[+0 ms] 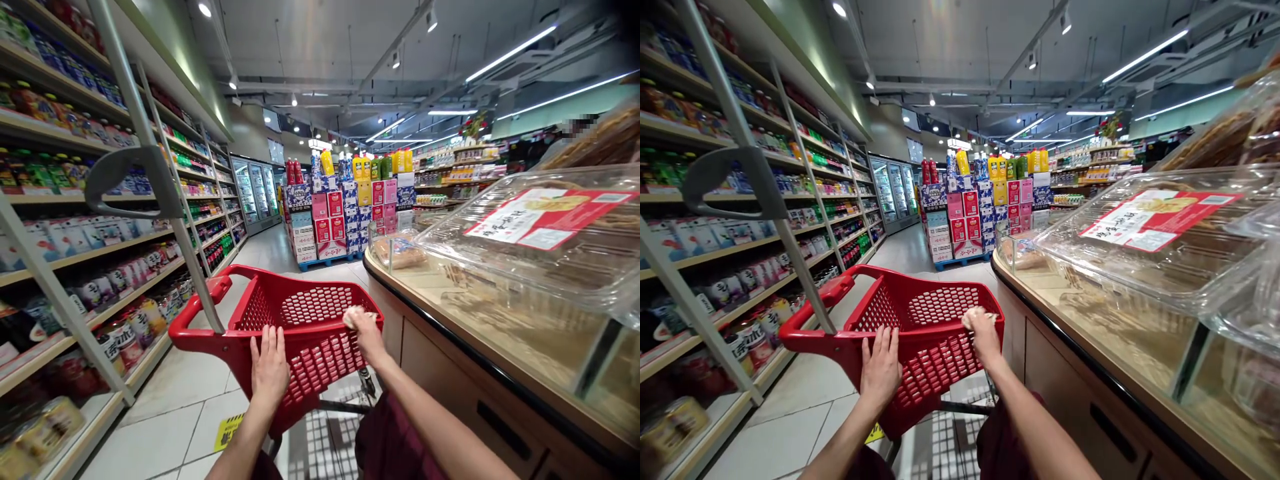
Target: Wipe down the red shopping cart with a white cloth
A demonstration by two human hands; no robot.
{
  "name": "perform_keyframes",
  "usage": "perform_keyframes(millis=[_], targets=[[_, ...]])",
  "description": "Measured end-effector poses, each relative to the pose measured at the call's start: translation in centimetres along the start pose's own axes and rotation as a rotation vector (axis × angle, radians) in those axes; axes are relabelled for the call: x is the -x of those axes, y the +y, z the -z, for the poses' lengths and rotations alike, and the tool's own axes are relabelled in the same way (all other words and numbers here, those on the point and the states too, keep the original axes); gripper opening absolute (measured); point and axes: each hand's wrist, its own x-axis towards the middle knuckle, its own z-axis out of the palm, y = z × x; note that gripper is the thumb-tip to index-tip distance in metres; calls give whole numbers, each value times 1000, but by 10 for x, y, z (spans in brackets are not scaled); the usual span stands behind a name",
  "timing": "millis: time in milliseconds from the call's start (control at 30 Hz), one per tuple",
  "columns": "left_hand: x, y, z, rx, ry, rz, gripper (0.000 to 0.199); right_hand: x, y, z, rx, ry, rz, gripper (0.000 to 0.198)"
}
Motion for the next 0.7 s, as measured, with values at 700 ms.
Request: perform_keyframes(millis=[700], targets=[[-1,0,3,-89,-107,-29,66,-8,19,17,135,-156,-56,41]])
